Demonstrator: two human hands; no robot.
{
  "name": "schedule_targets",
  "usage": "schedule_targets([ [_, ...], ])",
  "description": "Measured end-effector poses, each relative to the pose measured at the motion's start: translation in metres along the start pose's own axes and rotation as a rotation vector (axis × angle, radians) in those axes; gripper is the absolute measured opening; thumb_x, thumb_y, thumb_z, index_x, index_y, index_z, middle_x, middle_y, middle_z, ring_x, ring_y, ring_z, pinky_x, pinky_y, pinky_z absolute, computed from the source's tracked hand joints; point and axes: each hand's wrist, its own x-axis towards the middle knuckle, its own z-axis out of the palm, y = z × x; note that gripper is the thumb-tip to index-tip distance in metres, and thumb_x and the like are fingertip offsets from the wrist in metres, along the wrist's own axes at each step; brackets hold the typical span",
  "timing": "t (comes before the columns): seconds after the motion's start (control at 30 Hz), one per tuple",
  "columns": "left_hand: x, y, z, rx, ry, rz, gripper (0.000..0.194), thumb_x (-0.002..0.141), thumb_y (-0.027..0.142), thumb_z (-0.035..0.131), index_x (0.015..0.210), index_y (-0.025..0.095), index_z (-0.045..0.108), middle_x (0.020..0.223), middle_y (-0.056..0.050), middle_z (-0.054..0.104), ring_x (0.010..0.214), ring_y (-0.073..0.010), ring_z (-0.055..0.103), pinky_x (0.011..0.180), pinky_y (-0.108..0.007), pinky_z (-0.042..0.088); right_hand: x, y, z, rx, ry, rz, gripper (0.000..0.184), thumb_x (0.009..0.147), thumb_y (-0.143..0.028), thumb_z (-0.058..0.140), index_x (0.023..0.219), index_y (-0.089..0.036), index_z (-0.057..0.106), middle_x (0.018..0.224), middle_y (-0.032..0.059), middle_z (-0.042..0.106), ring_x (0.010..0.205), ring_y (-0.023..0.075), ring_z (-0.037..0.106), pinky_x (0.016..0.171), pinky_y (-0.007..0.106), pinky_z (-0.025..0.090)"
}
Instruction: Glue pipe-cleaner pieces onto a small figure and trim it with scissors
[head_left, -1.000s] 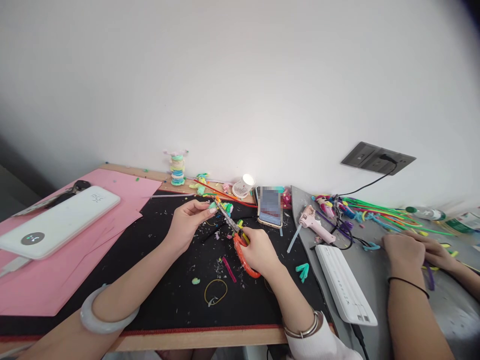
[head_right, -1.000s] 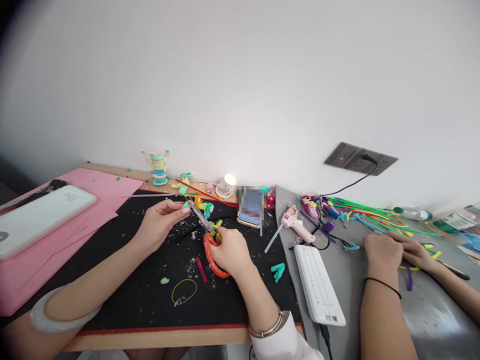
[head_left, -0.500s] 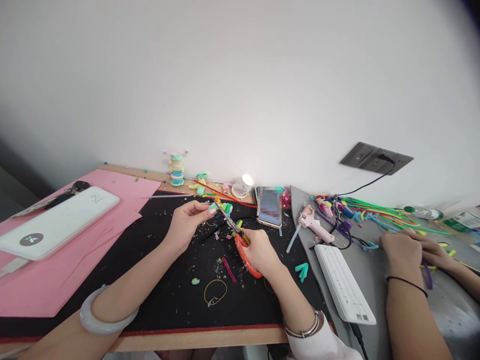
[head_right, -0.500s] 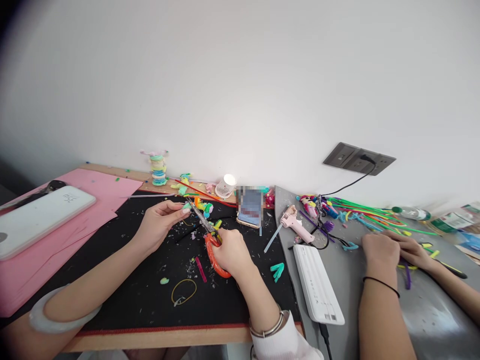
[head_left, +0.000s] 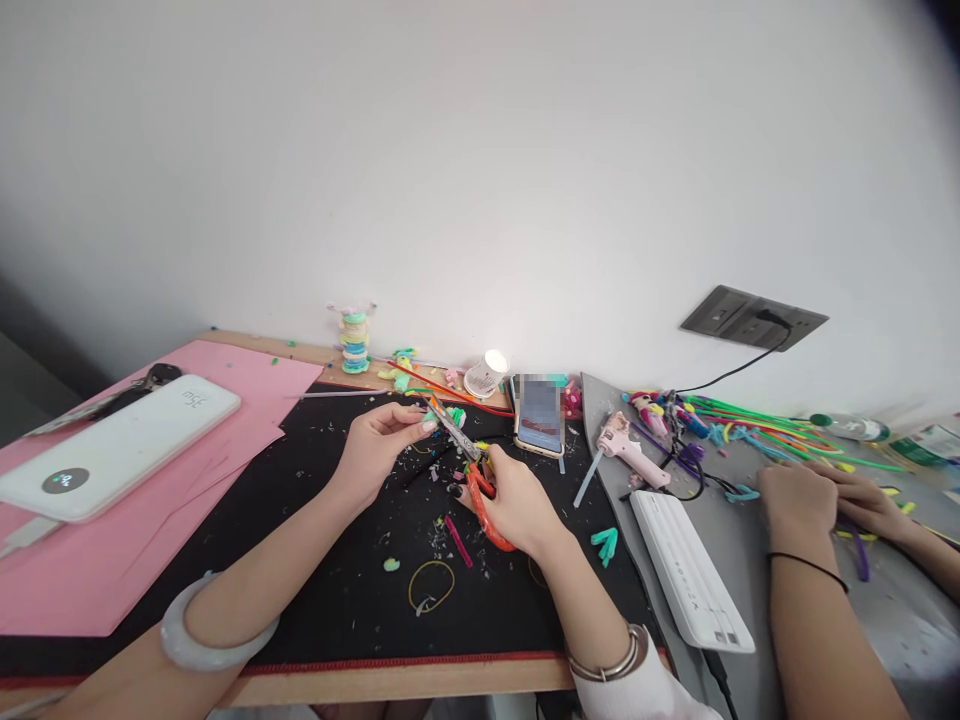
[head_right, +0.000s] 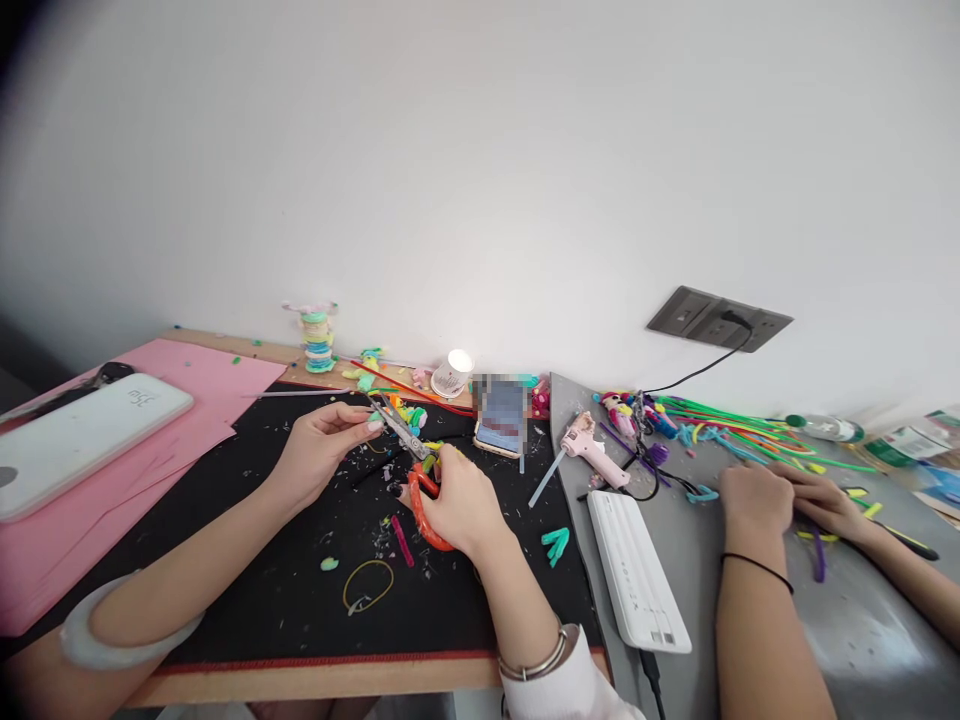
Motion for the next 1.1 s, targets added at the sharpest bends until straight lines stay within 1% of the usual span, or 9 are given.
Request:
schedule_targets([
  [0.13, -0.001, 0.0, 0.001, -0.021, -0.016, -0.014, 0.022, 0.052, 0.022, 0.082, 0.062, 0.016, 0.064, 0.075, 0.0, 0.066, 0.074, -0.0141, 0.062, 0.081, -0.032, 0.049, -0.001, 0.0, -0.001, 0.017, -0.031, -0.008, 0.028, 0.071, -0.042, 0.061, 0.075, -0.021, 0.044, 0.066, -0.0039, 0.048, 0.052, 0.0096, 0.034, 0.05, 0.021, 0.023],
  [0.23, -0.001, 0.0, 0.001, -0.033, -0.03, -0.022, 0.022, 0.052, 0.022, 0.082, 0.062, 0.016, 0.063, 0.075, 0.0, 0.066, 0.075, -0.0148, 0.062, 0.083, -0.035, 0.049, 0.0, 0.002, -0.001, 0.029, -0.02, -0.023, 0.027, 0.073, -0.041, 0.059, 0.07, -0.021, 0.042, 0.062, -0.0048, 0.047, 0.051, 0.0092, 0.031, 0.049, 0.022, 0.023],
  [0.37, -0.002, -0.001, 0.001, -0.035, -0.042, -0.029, 0.022, 0.053, 0.022, 0.081, 0.063, 0.015, 0.063, 0.074, -0.001, 0.066, 0.073, -0.0142, 0.061, 0.081, -0.034, 0.049, 0.001, 0.004, 0.001, -0.007, 0.025, -0.013, 0.027, 0.077, -0.035, 0.053, 0.06, -0.02, 0.038, 0.055, -0.0049, 0.039, 0.05, 0.0093, 0.025, 0.048, 0.023, 0.02],
  [0.47, -0.003, -0.002, 0.001, -0.028, -0.048, -0.034, 0.022, 0.053, 0.023, 0.081, 0.064, 0.015, 0.063, 0.073, 0.0, 0.066, 0.072, -0.0139, 0.061, 0.078, -0.033, 0.05, 0.001, 0.004, 0.002, -0.025, 0.041, 0.001, 0.028, 0.075, -0.029, 0.051, 0.055, -0.019, 0.035, 0.051, -0.0052, 0.033, 0.05, 0.0098, 0.019, 0.047, 0.024, 0.017],
  [0.7, -0.002, -0.003, 0.0, -0.023, -0.06, -0.061, 0.024, 0.055, 0.025, 0.08, 0.068, 0.015, 0.063, 0.073, 0.0, 0.067, 0.071, -0.0134, 0.061, 0.077, -0.032, 0.05, 0.001, 0.003, 0.004, 0.006, 0.055, 0.026, 0.032, 0.073, -0.027, 0.051, 0.052, -0.019, 0.029, 0.048, -0.006, 0.027, 0.051, 0.0099, 0.014, 0.046, 0.024, 0.016],
  [0.83, -0.002, -0.002, 0.0, 0.0, -0.069, -0.058, 0.024, 0.057, 0.026, 0.079, 0.068, 0.015, 0.061, 0.072, 0.0, 0.065, 0.071, -0.013, 0.06, 0.077, -0.031, 0.049, 0.002, 0.005, 0.008, 0.026, 0.067, 0.019, 0.033, 0.074, -0.029, 0.05, 0.051, -0.018, 0.029, 0.048, -0.0061, 0.025, 0.051, 0.0098, 0.014, 0.046, 0.023, 0.017],
  [0.93, -0.002, -0.002, 0.0, 0.035, -0.074, -0.016, 0.023, 0.059, 0.027, 0.078, 0.071, 0.016, 0.061, 0.075, 0.001, 0.064, 0.075, -0.0135, 0.06, 0.08, -0.032, 0.048, 0.004, 0.007, 0.01, 0.037, 0.105, 0.021, 0.032, 0.074, -0.03, 0.05, 0.052, -0.018, 0.03, 0.048, -0.0061, 0.027, 0.05, 0.0089, 0.018, 0.047, 0.023, 0.017],
  [1.0, -0.002, -0.002, -0.001, 0.07, -0.074, 0.016, 0.024, 0.061, 0.027, 0.077, 0.076, 0.016, 0.062, 0.079, 0.0, 0.065, 0.08, -0.015, 0.061, 0.082, -0.032, 0.047, 0.005, 0.009, 0.011, 0.038, 0.136, 0.039, 0.031, 0.074, -0.029, 0.05, 0.053, -0.018, 0.03, 0.048, -0.0061, 0.029, 0.05, 0.0086, 0.02, 0.047, 0.023, 0.017],
  [1.1, -0.002, -0.002, -0.001, 0.112, -0.069, 0.026, 0.029, 0.062, 0.03, 0.076, 0.085, 0.017, 0.064, 0.091, -0.004, 0.067, 0.091, -0.0191, 0.061, 0.085, -0.034, 0.046, 0.007, 0.013, 0.011, 0.036, 0.172, 0.067, 0.031, 0.073, -0.029, 0.05, 0.053, -0.018, 0.029, 0.048, -0.0061, 0.029, 0.05, 0.0083, 0.022, 0.047, 0.023, 0.017],
])
